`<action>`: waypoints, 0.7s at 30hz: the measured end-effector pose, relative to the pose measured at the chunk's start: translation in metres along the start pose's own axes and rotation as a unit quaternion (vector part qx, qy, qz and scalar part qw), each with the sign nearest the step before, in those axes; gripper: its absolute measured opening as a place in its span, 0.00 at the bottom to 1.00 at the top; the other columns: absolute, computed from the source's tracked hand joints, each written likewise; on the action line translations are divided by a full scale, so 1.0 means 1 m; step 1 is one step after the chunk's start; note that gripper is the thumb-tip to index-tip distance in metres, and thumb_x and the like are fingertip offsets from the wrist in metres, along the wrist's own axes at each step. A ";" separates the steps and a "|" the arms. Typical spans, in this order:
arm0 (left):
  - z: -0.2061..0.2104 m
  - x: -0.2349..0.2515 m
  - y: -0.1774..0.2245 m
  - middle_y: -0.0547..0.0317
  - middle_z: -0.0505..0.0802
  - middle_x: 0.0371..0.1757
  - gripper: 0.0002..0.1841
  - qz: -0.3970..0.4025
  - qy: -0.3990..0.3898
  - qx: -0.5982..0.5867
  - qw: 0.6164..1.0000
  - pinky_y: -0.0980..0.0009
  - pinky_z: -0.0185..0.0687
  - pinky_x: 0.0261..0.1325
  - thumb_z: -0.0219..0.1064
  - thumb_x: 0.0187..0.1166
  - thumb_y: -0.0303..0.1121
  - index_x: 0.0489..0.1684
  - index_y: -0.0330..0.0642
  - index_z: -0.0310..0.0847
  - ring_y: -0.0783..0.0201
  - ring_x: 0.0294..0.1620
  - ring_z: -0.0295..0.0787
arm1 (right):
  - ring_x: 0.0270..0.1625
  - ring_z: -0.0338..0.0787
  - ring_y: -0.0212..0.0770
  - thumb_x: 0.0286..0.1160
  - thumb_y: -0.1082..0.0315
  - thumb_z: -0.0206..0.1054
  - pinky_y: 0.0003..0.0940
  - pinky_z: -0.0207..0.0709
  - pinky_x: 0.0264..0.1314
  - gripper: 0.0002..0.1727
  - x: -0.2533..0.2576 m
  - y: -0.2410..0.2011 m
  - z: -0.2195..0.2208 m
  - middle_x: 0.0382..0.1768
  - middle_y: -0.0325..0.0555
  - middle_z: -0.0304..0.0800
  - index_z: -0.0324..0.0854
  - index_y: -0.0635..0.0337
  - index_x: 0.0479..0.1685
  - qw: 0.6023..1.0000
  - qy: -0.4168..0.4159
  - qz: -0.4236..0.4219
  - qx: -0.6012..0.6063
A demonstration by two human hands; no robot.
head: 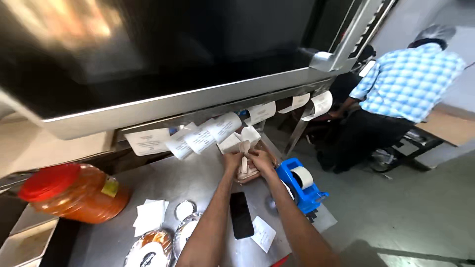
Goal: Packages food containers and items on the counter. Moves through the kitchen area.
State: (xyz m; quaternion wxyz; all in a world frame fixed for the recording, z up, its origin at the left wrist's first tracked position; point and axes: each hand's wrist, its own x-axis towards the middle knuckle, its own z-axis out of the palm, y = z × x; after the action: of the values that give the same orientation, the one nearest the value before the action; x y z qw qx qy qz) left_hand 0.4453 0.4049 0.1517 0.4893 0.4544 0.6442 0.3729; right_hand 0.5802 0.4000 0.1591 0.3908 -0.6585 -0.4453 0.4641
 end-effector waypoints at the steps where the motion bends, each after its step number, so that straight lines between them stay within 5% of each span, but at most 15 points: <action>1: 0.002 0.000 -0.002 0.38 0.92 0.45 0.20 0.002 0.002 -0.006 1.000 0.41 0.83 0.49 0.81 0.68 0.44 0.46 0.35 0.89 0.43 0.45 0.88 | 0.35 0.92 0.46 0.76 0.62 0.76 0.44 0.88 0.42 0.20 0.003 0.004 0.000 0.45 0.56 0.92 0.84 0.64 0.62 0.999 0.000 0.013 0.038; 4: 0.003 0.003 -0.003 0.39 0.92 0.47 0.23 0.014 -0.006 -0.030 0.999 0.42 0.84 0.51 0.81 0.69 0.45 0.50 0.34 0.88 0.44 0.46 0.88 | 0.29 0.89 0.41 0.70 0.69 0.78 0.39 0.88 0.36 0.18 0.020 0.015 0.001 0.38 0.55 0.91 0.85 0.68 0.56 0.994 0.008 0.029 0.104; 7: 0.003 0.018 -0.006 0.43 0.94 0.43 0.17 0.014 0.013 -0.083 0.996 0.49 0.87 0.50 0.76 0.76 0.40 0.49 0.33 0.89 0.51 0.41 0.92 | 0.27 0.87 0.39 0.69 0.68 0.79 0.37 0.85 0.33 0.15 0.028 0.017 0.001 0.36 0.52 0.91 0.87 0.66 0.51 0.999 0.021 0.016 0.043; 10: -0.024 0.016 -0.004 0.43 0.95 0.50 0.17 0.023 0.048 -0.031 0.998 0.47 0.87 0.60 0.70 0.83 0.41 0.56 0.34 0.89 0.50 0.50 0.94 | 0.51 0.92 0.58 0.68 0.61 0.78 0.64 0.83 0.56 0.19 0.029 0.008 -0.011 0.50 0.60 0.93 0.89 0.62 0.54 0.979 0.070 -0.054 -0.185; 11: -0.045 0.006 -0.008 0.42 0.95 0.53 0.19 0.019 0.049 -0.008 0.999 0.46 0.86 0.62 0.68 0.84 0.42 0.60 0.34 0.88 0.49 0.53 0.93 | 0.59 0.89 0.64 0.67 0.58 0.77 0.71 0.79 0.61 0.22 0.024 0.007 -0.014 0.56 0.62 0.91 0.88 0.60 0.58 0.965 0.085 -0.080 -0.235; 13: -0.098 -0.025 -0.023 0.44 0.94 0.55 0.20 0.005 0.058 0.004 0.998 0.51 0.91 0.57 0.65 0.87 0.43 0.64 0.35 0.85 0.52 0.50 0.95 | 0.63 0.88 0.60 0.71 0.58 0.76 0.68 0.78 0.66 0.23 0.002 0.009 -0.027 0.59 0.58 0.91 0.87 0.56 0.64 0.960 0.090 -0.118 -0.235; 15: -0.167 -0.062 -0.045 0.45 0.94 0.52 0.20 -0.009 0.114 0.021 0.993 0.52 0.92 0.53 0.65 0.87 0.43 0.61 0.34 0.85 0.54 0.45 0.95 | 0.53 0.93 0.54 0.78 0.60 0.72 0.62 0.83 0.60 0.16 -0.039 0.018 -0.046 0.49 0.53 0.95 0.90 0.56 0.59 0.956 0.081 -0.139 -0.247; 17: -0.243 -0.086 -0.077 0.43 0.93 0.48 0.20 -0.049 0.169 0.098 0.980 0.48 0.87 0.49 0.66 0.86 0.45 0.59 0.35 0.85 0.53 0.41 0.90 | 0.48 0.92 0.61 0.83 0.62 0.66 0.68 0.82 0.53 0.13 -0.095 0.041 -0.061 0.45 0.60 0.93 0.89 0.61 0.53 0.942 0.052 -0.127 -0.305; 19: -0.303 -0.092 -0.117 0.36 0.91 0.50 0.21 -0.100 0.195 0.176 0.960 0.38 0.80 0.56 0.70 0.82 0.46 0.57 0.33 0.87 0.43 0.48 0.88 | 0.46 0.92 0.63 0.84 0.62 0.65 0.69 0.82 0.50 0.13 -0.144 0.081 -0.060 0.44 0.61 0.92 0.89 0.62 0.52 0.929 0.012 -0.088 -0.360; 21: -0.340 -0.086 -0.150 0.29 0.90 0.56 0.23 -0.139 0.189 0.228 0.945 0.30 0.74 0.65 0.73 0.80 0.45 0.58 0.31 0.87 0.33 0.59 0.86 | 0.54 0.92 0.59 0.80 0.59 0.69 0.64 0.83 0.56 0.17 -0.175 0.116 -0.041 0.53 0.57 0.92 0.89 0.58 0.61 0.918 -0.023 -0.055 -0.392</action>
State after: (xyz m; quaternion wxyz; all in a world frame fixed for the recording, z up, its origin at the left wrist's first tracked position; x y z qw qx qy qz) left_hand 0.0922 0.2647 0.1211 0.2887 0.3809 0.8494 0.2239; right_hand 0.6158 0.1951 0.1079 0.1153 -0.7226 -0.6360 0.2451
